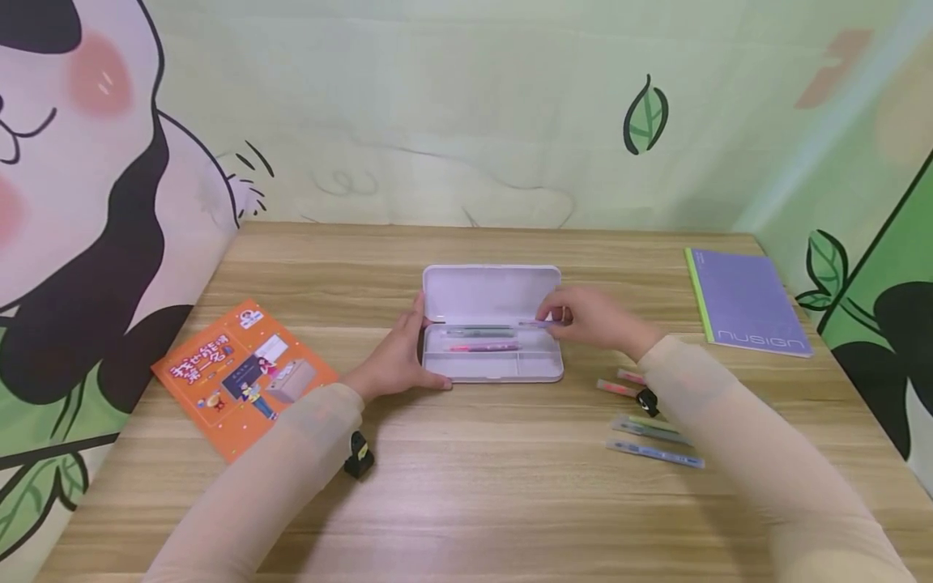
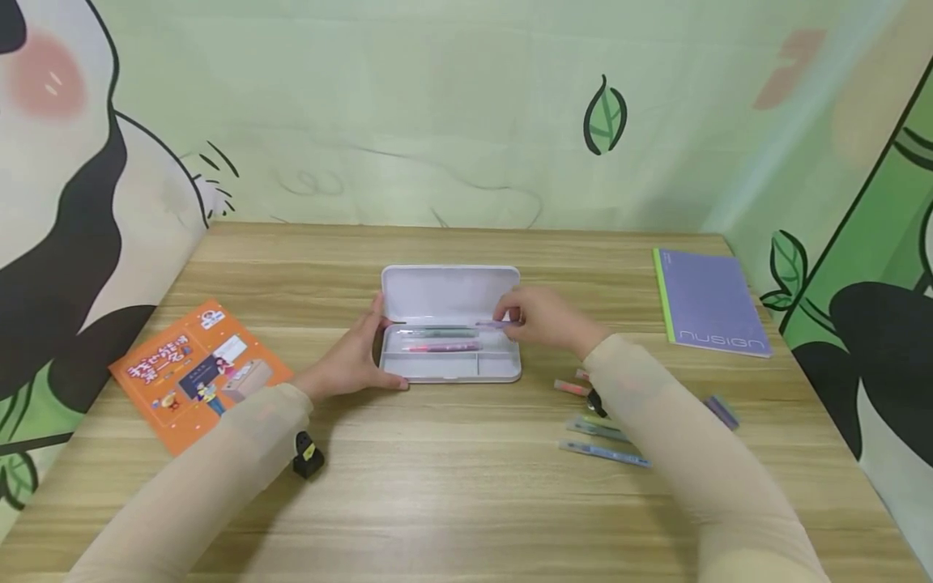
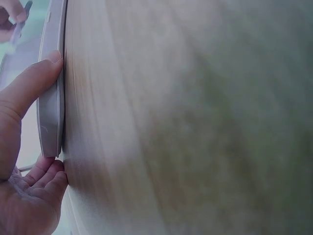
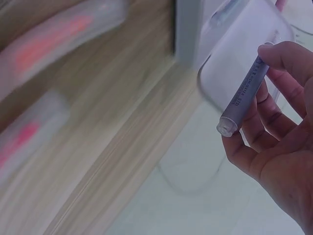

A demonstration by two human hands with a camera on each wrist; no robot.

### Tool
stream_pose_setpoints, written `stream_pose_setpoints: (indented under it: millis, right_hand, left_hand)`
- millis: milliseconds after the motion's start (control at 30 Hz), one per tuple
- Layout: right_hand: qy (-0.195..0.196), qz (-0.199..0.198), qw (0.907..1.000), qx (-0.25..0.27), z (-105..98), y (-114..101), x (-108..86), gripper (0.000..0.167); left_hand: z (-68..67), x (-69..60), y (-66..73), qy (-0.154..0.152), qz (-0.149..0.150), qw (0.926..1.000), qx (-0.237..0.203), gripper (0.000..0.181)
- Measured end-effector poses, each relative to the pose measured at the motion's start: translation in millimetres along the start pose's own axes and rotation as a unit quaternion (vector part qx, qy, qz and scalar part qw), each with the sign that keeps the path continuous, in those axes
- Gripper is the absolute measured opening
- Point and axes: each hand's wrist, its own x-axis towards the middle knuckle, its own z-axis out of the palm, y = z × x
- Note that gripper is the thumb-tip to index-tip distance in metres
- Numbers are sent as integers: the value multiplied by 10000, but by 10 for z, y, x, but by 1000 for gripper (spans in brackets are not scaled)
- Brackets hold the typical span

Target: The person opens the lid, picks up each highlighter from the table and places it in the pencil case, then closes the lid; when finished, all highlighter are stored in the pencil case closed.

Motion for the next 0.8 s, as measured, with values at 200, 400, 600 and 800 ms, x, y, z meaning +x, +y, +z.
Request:
stream_pose_setpoints:
  millis: [200,400,600,800]
  right_hand:
    - [-22,-267,9996,28,146,-161,238,11]
    - [-260,-246,9994,15,311,-290,434,12]
    - [-353,-356,9987,6,439,-359,568,12]
    - [-312,-215,9990,223,476,-379,587,21]
  left_hand:
    - [-1,0,-9,51,47,10000,-19,146]
    - [12,-1,-36,126,143,9998,-79,146]
    - [9,-8,-29,114,108,9998,-115,146]
    - [5,-4,-24,105,99,9999,-87,145]
